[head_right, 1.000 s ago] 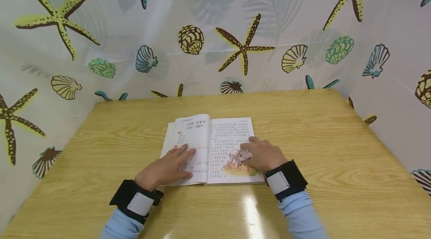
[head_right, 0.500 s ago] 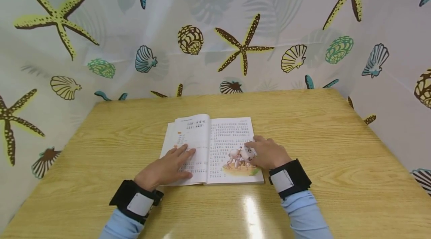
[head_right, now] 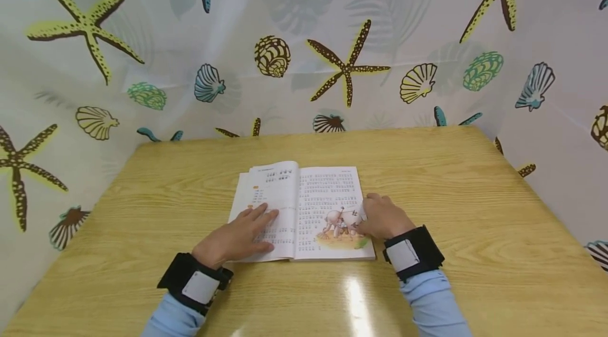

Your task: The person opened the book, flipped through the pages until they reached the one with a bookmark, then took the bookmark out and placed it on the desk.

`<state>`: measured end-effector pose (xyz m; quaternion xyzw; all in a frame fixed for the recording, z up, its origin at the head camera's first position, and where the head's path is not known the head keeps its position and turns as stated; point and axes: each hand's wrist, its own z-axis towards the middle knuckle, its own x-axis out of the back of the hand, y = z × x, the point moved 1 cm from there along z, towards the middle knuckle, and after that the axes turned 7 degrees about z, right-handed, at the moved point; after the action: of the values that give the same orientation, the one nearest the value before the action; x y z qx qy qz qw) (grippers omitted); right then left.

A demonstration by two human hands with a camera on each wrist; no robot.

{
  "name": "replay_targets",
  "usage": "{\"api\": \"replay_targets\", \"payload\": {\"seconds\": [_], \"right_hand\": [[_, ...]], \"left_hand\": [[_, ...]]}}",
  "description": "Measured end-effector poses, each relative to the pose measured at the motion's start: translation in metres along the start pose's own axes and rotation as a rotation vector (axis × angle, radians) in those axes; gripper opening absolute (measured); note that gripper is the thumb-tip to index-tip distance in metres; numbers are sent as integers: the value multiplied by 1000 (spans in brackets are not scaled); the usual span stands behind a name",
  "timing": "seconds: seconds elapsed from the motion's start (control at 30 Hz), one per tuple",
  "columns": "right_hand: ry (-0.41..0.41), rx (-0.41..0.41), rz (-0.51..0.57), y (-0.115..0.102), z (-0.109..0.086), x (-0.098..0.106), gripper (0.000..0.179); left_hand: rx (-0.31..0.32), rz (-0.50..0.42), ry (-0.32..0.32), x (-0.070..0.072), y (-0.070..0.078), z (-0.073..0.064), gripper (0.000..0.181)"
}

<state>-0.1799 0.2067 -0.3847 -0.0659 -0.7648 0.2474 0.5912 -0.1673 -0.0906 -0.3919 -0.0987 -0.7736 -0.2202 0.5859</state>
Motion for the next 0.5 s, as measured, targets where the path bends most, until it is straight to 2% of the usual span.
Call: {"api": "replay_targets", "payload": {"seconds": [0.13, 0.23, 0.33, 0.4, 0.5], "right_hand": [[22, -29, -56, -3, 0, 1, 39], [92, -21, -116, -6, -1, 1, 36], [192, 23, -61, -9, 0, 1, 21], [246, 51, 13, -10, 0, 1, 10], [276, 81, 97, -11, 0, 3, 5]], "left_hand": [[-3, 23, 4, 0, 1, 0, 68], [-3, 31, 5, 1, 2, 1, 68], [-5, 37, 8, 0, 1, 2, 68], [-3, 39, 9, -1, 1, 2, 69], [9, 35, 7, -2, 0, 1, 69]]}}
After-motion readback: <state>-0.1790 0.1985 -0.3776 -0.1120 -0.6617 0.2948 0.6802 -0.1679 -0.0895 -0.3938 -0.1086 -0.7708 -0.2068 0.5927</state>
